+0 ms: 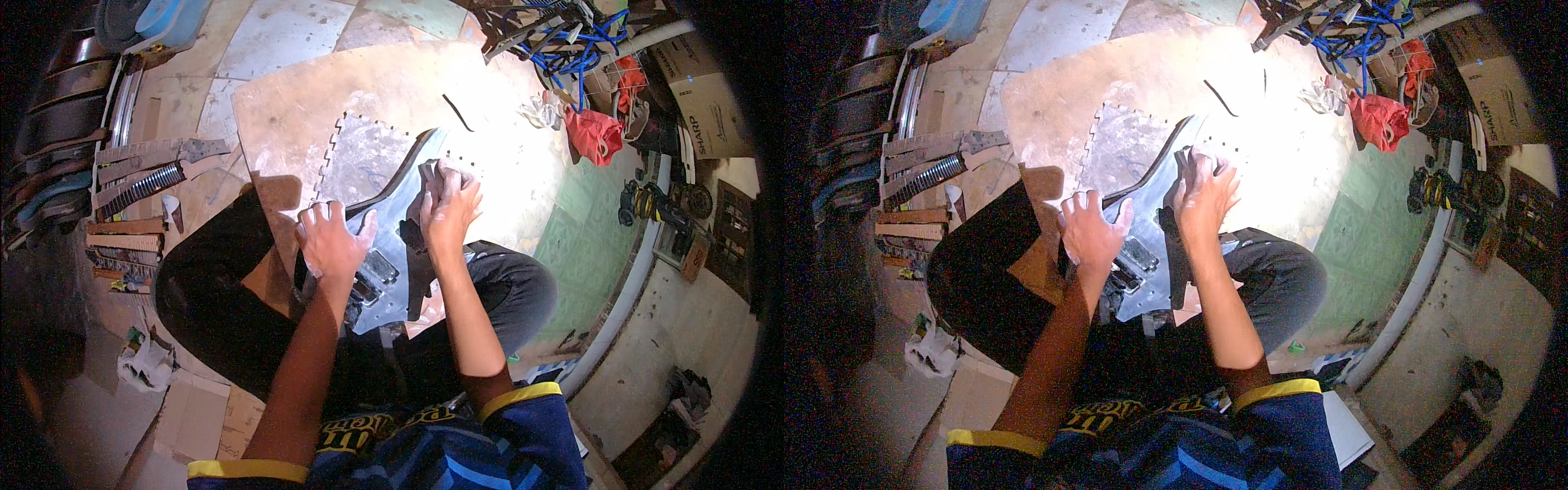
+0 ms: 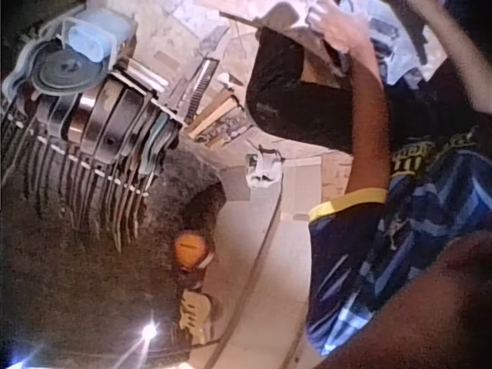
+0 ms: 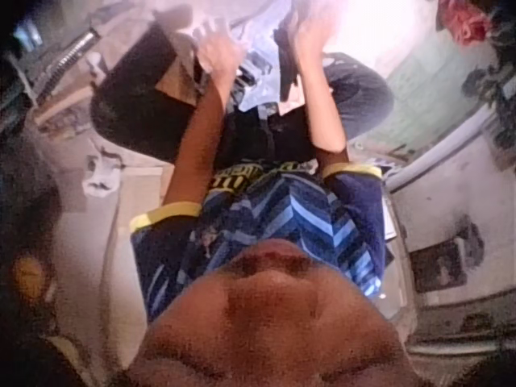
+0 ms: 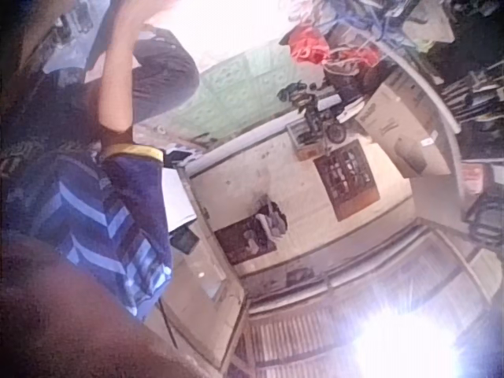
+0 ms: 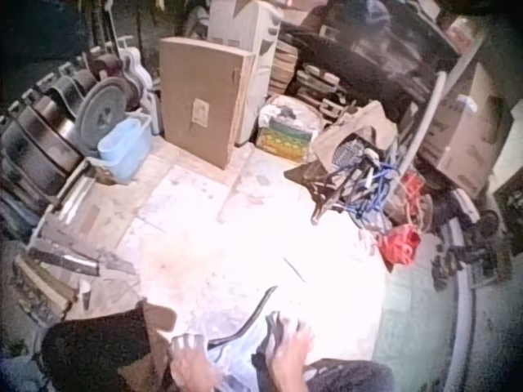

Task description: The person sands the surface of a black guitar body with a piece of sandpaper and wipes the dust away with a cloth.

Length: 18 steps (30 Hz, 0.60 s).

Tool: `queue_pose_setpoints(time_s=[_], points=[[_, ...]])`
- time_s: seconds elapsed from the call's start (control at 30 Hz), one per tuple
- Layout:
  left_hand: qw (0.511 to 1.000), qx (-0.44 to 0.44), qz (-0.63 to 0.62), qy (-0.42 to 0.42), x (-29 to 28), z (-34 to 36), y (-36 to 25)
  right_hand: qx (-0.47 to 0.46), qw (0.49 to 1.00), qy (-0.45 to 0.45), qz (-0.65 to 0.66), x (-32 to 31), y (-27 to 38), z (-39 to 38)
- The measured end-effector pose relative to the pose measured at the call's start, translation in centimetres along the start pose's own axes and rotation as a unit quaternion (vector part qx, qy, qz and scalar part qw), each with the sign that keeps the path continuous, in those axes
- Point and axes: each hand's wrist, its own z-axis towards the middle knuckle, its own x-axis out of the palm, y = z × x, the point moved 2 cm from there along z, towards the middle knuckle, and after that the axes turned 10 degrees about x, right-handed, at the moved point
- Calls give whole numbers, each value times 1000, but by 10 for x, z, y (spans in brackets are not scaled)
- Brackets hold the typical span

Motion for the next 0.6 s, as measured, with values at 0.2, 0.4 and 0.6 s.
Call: queue_pose_setpoints(time_s=[0.2, 0.4, 0.6], points=[[999, -1, 31, 40, -9, 6, -5, -44, 999, 10, 4, -3, -29, -48], [1000, 2, 6, 6, 3, 0, 1, -15, 1000, 8, 20, 1, -14, -9], [999, -4, 18, 33, -6, 7, -4, -40, 999, 7, 10, 0, -26, -32]])
